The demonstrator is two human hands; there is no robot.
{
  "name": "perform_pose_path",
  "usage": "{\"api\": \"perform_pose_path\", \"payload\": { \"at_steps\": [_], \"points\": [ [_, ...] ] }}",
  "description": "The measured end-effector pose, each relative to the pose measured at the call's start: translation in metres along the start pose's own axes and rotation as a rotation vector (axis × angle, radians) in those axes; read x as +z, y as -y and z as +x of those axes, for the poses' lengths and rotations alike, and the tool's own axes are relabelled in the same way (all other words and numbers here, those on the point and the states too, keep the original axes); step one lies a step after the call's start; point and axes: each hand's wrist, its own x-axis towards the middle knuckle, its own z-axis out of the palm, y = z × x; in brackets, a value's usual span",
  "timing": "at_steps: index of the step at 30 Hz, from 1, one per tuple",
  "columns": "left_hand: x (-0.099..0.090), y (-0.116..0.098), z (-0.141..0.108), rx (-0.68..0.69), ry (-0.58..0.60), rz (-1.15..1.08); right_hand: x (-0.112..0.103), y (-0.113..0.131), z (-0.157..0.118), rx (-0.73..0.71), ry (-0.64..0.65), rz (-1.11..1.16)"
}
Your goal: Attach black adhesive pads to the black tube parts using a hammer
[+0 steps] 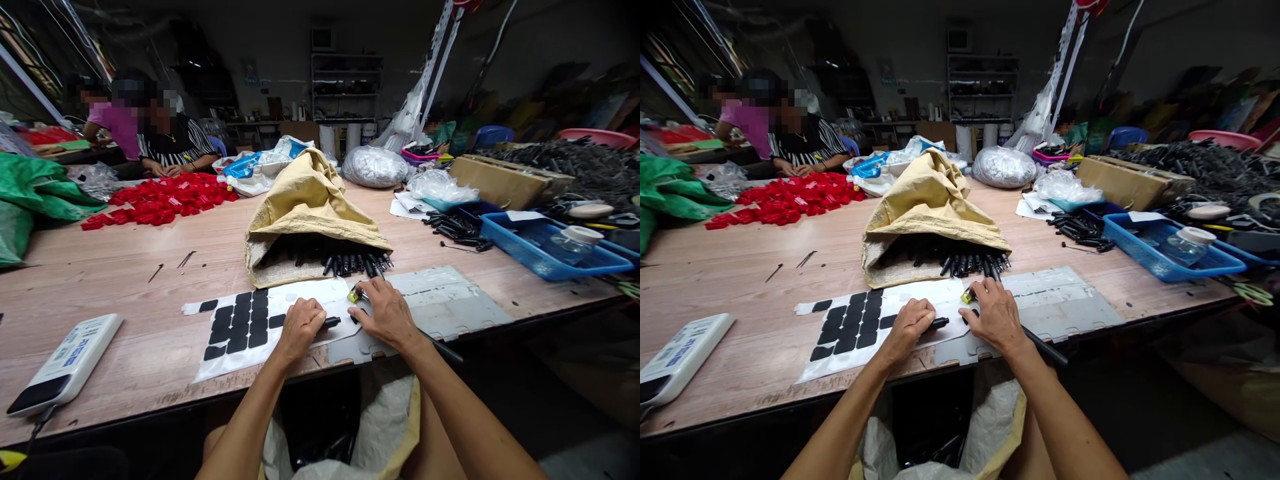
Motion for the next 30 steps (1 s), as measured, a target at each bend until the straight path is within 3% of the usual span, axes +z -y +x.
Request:
{"api": "perform_pose_path", "payload": {
  "at_steps": [6, 10, 12, 15, 17, 19, 22, 24, 27, 30],
  "points": [
    [0.002, -0.003, 0.002, 0.0, -0.018, 0.048, 0.019, 0.005, -0.005, 0.093, -0.079, -0.124],
    [0.002, -0.023, -0.016, 0.036, -0.058, 0.027, 0.019, 0.005, -0.004, 0.081, -0.077, -0.113],
    [0.004, -0.038, -0.039, 0.059, -0.012, -0.027, 0.019, 0.004, -0.004, 0.079, -0.082, -0.11],
    [0.015, -0.051, -0.079, 0.053, 0.195, -0.116, 0.02, 0.004, -0.004, 0.082, -0.087, -0.12],
    [0.03, -0.046, -0.102, -0.001, 0.307, -0.097, 0.02, 0.004, -0.005, 0.083, -0.086, -0.125],
    [0.049, -0.03, -0.118, -0.12, 0.338, 0.025, 0.021, 0.004, -0.006, 0.081, -0.084, -0.127],
    [0.075, 0.001, -0.13, -0.355, 0.374, 0.292, 0.022, 0.005, -0.006, 0.078, -0.084, -0.128],
    [0.083, 0.011, -0.133, -0.434, 0.425, 0.412, 0.022, 0.005, -0.006, 0.082, -0.086, -0.13],
    [0.073, 0.0, -0.129, -0.4, 0.471, 0.39, 0.023, 0.005, -0.006, 0.084, -0.088, -0.137],
    [0.041, -0.034, -0.104, -0.199, 0.506, 0.134, 0.023, 0.006, -0.006, 0.069, -0.106, -0.143]
  ]
}}
